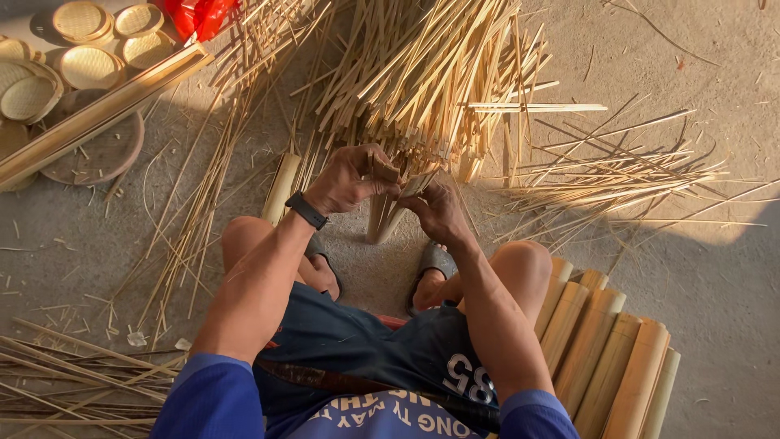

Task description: The person sits on the floor and uses a large knife to split bamboo poles into thin strips. They repeatedly split the bamboo, peel off layers, and organize the resulting strips into piles on the ground.

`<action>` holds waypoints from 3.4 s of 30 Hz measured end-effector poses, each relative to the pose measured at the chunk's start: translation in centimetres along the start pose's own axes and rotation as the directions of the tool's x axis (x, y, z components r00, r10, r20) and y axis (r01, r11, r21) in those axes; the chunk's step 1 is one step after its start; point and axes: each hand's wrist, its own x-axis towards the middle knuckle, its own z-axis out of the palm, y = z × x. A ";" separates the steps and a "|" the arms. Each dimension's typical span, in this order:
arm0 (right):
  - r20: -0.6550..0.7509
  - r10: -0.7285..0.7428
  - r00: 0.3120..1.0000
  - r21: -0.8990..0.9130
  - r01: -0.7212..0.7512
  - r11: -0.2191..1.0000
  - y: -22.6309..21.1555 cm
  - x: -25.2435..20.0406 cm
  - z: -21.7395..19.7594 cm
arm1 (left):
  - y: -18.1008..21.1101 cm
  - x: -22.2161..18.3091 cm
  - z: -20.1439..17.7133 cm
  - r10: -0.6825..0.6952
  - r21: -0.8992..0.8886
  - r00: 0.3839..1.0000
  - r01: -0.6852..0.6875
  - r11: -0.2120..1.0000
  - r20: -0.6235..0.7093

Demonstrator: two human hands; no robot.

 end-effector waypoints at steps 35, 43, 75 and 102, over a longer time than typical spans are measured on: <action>-0.234 -0.508 0.829 -0.036 0.515 0.857 4.4 1.5 6.8 | -3.0 -2.1 5.8 0.139 0.083 0.920 -0.116 0.990 -0.366; -0.061 -0.438 0.897 0.253 0.438 0.863 -0.3 1.7 0.4 | -2.6 -1.9 2.7 0.182 0.361 0.957 -0.091 0.928 -0.225; -0.076 -0.334 0.940 -0.100 0.326 0.940 -3.4 1.2 0.4 | -5.4 -1.6 1.5 -0.028 0.723 0.991 0.115 0.682 -0.131; -0.565 -0.053 0.823 0.137 0.156 0.978 2.2 0.1 -5.9 | -24.5 -7.2 0.5 -0.379 0.358 0.833 0.524 0.773 -0.403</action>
